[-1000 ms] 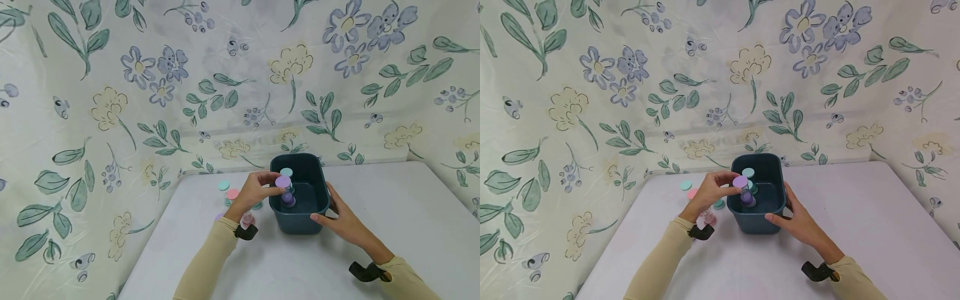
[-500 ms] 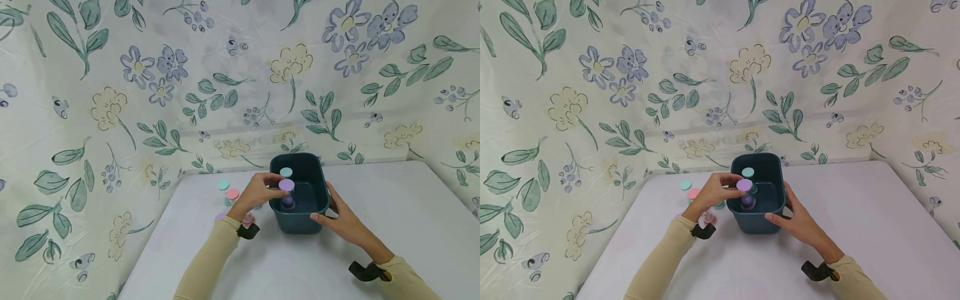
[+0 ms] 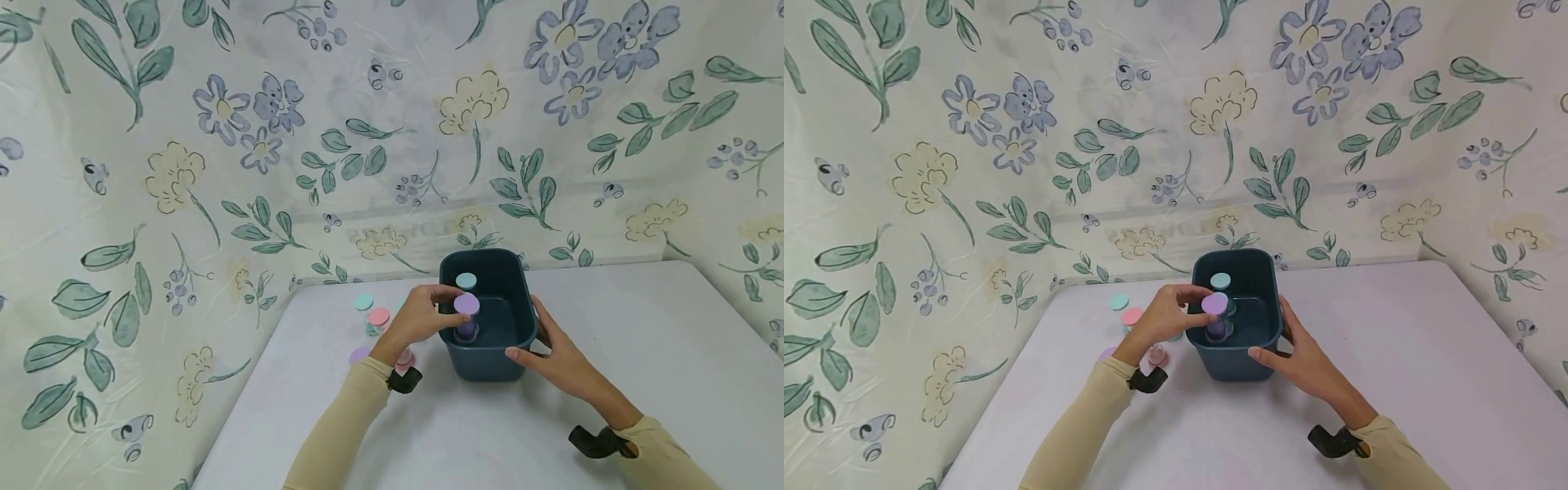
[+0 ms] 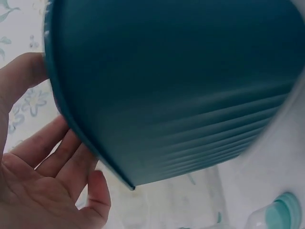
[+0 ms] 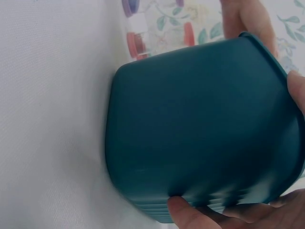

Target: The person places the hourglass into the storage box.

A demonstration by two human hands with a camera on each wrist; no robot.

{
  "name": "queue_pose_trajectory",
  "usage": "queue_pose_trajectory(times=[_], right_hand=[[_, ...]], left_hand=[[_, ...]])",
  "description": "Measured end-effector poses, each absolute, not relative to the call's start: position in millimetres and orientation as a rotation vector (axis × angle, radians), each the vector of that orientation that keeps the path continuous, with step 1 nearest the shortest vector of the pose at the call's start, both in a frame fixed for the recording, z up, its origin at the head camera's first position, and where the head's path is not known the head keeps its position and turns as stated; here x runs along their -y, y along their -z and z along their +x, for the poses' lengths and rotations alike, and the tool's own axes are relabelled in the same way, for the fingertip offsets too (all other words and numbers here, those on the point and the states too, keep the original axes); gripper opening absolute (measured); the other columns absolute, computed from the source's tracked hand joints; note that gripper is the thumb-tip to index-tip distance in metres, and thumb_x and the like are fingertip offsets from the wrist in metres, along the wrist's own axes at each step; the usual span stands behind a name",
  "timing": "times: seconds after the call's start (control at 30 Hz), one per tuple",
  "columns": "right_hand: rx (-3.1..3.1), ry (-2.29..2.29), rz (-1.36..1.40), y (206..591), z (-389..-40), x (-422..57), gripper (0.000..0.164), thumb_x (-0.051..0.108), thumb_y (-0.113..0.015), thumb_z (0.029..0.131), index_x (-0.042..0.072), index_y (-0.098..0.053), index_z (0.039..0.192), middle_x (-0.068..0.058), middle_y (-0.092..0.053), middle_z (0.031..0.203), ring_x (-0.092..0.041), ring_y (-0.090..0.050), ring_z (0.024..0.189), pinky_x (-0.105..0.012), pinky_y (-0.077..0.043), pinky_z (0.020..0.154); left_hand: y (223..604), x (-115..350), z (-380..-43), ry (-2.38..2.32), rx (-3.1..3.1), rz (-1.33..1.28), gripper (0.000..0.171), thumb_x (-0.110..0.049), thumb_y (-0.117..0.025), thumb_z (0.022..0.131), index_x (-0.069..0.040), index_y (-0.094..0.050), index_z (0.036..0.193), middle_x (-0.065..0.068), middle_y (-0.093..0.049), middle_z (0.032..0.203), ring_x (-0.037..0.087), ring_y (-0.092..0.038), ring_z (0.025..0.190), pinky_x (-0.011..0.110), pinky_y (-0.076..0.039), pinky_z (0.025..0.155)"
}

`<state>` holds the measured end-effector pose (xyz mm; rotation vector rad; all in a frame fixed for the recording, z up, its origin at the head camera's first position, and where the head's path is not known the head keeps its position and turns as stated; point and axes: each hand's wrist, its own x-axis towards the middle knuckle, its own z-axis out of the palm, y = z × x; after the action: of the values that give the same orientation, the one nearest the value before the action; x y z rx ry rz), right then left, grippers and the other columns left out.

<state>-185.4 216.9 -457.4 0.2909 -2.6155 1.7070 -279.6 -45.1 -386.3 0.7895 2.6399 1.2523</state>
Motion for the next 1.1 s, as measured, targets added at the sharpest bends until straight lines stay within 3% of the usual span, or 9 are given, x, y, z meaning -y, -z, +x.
queue_pose_trajectory(times=[0.17,0.43,0.67,0.9,1.1], right_hand=[[2.626,-1.710,0.275,458.4,-184.8,-217.3,0.108,0.037,-0.074,0.096,0.024,0.007,0.167,-0.026,-0.012,0.172,-0.057,-0.029,0.151,-0.065,-0.049,0.103],[2.633,-1.721,0.269,458.8,-185.2,-217.7,0.108,0.038,-0.073,0.096,0.026,0.007,0.167,-0.024,-0.011,0.173,-0.057,-0.027,0.152,-0.066,-0.048,0.104],[2.629,-1.728,0.272,457.1,-186.1,-218.1,0.108,0.037,-0.074,0.096,0.022,0.006,0.167,-0.024,-0.010,0.173,-0.057,-0.027,0.152,-0.066,-0.048,0.105],[2.623,-1.727,0.278,455.1,-186.0,-219.3,0.108,0.036,-0.073,0.096,0.023,0.007,0.167,-0.023,-0.009,0.173,-0.057,-0.026,0.152,-0.066,-0.047,0.105],[2.622,-1.724,0.285,455.4,-185.4,-219.4,0.108,0.036,-0.073,0.096,0.022,0.007,0.167,-0.023,-0.009,0.173,-0.057,-0.026,0.152,-0.066,-0.047,0.104]], left_hand=[[393.7,44.4,-280.9,-1.251,-2.632,0.770,0.048,-0.033,-0.085,0.085,-0.015,-0.073,0.127,0.004,-0.072,0.131,0.024,-0.065,0.126,0.048,-0.053,0.109],[399.7,37.6,-279.1,-1.093,-2.726,0.773,0.050,-0.035,-0.085,0.084,-0.017,-0.073,0.129,0.004,-0.070,0.134,0.024,-0.059,0.131,0.047,-0.048,0.115],[396.6,30.1,-283.0,-0.740,-2.872,0.918,0.047,-0.037,-0.085,0.085,-0.015,-0.076,0.125,0.002,-0.077,0.123,0.023,-0.062,0.127,0.058,-0.017,0.130],[389.9,24.0,-287.4,-0.473,-2.912,0.984,0.039,-0.038,-0.085,0.084,-0.017,-0.079,0.116,-0.003,-0.080,0.111,0.019,-0.065,0.121,0.064,-0.016,0.128],[387.1,20.2,-285.2,-0.321,-2.909,0.926,0.039,-0.038,-0.083,0.086,-0.017,-0.078,0.119,-0.002,-0.077,0.116,0.019,-0.062,0.123,0.063,-0.016,0.128]])
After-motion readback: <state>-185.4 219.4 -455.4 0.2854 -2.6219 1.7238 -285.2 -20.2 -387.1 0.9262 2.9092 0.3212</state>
